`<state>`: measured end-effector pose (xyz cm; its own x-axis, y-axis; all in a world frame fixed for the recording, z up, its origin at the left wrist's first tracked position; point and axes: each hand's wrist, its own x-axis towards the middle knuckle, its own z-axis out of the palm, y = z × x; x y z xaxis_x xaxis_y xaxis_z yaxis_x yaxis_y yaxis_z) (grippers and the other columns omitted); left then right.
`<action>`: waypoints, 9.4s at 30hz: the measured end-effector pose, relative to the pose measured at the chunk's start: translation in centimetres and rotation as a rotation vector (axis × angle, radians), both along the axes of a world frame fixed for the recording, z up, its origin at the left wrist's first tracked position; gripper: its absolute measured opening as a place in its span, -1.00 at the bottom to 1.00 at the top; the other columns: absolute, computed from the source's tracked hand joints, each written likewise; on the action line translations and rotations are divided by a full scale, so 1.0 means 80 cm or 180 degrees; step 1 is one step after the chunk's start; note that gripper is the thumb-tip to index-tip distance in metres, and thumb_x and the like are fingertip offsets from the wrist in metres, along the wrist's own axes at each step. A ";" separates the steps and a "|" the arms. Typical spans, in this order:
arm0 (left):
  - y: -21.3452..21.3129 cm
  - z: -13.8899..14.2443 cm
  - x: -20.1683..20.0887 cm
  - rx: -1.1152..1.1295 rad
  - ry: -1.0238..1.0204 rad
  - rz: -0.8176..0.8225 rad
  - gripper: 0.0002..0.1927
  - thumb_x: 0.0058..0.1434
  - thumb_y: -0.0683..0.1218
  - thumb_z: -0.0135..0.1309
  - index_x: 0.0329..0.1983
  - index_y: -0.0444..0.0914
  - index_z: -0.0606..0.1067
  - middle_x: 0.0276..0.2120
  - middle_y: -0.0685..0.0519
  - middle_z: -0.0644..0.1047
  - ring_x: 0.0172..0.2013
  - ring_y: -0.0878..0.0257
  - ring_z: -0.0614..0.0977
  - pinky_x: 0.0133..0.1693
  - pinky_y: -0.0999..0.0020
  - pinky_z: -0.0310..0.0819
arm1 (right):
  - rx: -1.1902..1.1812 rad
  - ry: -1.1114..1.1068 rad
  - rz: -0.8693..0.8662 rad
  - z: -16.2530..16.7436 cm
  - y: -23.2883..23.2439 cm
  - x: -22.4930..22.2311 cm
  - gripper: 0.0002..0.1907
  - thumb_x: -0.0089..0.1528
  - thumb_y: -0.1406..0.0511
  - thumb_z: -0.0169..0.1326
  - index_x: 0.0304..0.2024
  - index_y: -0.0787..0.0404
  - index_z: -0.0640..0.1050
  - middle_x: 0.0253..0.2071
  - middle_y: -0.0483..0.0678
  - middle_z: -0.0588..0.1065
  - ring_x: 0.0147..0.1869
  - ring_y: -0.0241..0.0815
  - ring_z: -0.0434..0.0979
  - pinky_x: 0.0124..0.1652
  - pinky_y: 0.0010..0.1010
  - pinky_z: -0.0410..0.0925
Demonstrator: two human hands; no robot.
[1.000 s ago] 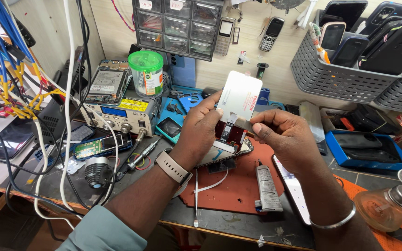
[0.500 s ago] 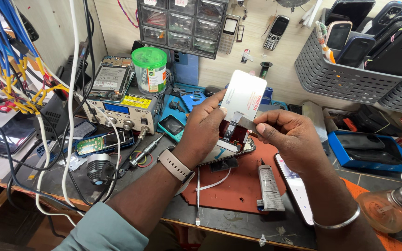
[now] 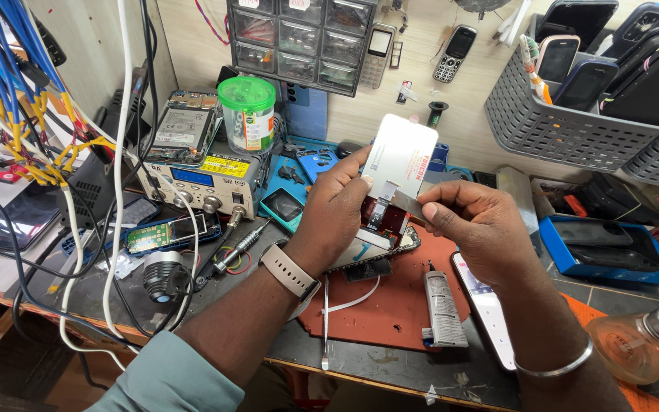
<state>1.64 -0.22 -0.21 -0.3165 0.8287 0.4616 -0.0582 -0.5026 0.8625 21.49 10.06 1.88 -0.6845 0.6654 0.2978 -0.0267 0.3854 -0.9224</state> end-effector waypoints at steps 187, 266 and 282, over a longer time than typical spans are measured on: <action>-0.005 -0.009 0.014 -0.0103 0.0598 0.0340 -0.26 -0.01 -0.04 0.39 0.18 -0.26 0.29 -0.09 -0.02 0.52 -0.13 0.29 0.66 -0.17 0.41 0.67 | 0.0046 0.0278 -0.0108 -0.006 -0.023 -0.014 -0.79 0.26 0.38 0.17 -0.09 0.39 0.60 -0.32 -0.02 0.59 -0.31 -0.35 0.52 -0.29 -0.53 0.44; -0.005 -0.009 0.011 0.0100 0.0520 0.0186 -0.41 0.08 -0.24 0.25 0.17 -0.32 0.31 0.00 -0.04 0.46 -0.03 0.30 0.55 0.00 0.38 0.58 | 0.0442 0.0006 -0.0471 0.000 -0.026 -0.012 -0.81 0.24 0.36 0.15 -0.14 0.35 0.63 -0.39 -0.09 0.57 -0.38 -0.43 0.51 -0.37 -0.62 0.41; -0.011 0.002 0.012 -0.0161 0.0467 0.0066 -0.38 0.04 -0.22 0.26 0.16 -0.28 0.28 -0.04 -0.04 0.46 -0.07 0.29 0.60 -0.09 0.39 0.66 | 0.0512 0.0057 -0.0440 0.001 -0.025 -0.012 -0.77 0.25 0.33 0.15 -0.11 0.36 0.62 -0.38 -0.07 0.57 -0.37 -0.42 0.52 -0.35 -0.60 0.43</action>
<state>2.63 -1.13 -0.04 -0.2660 0.8461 0.4620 0.0803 -0.4581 0.8853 20.57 8.03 1.93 -0.5838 0.6954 0.4190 0.0208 0.5287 -0.8486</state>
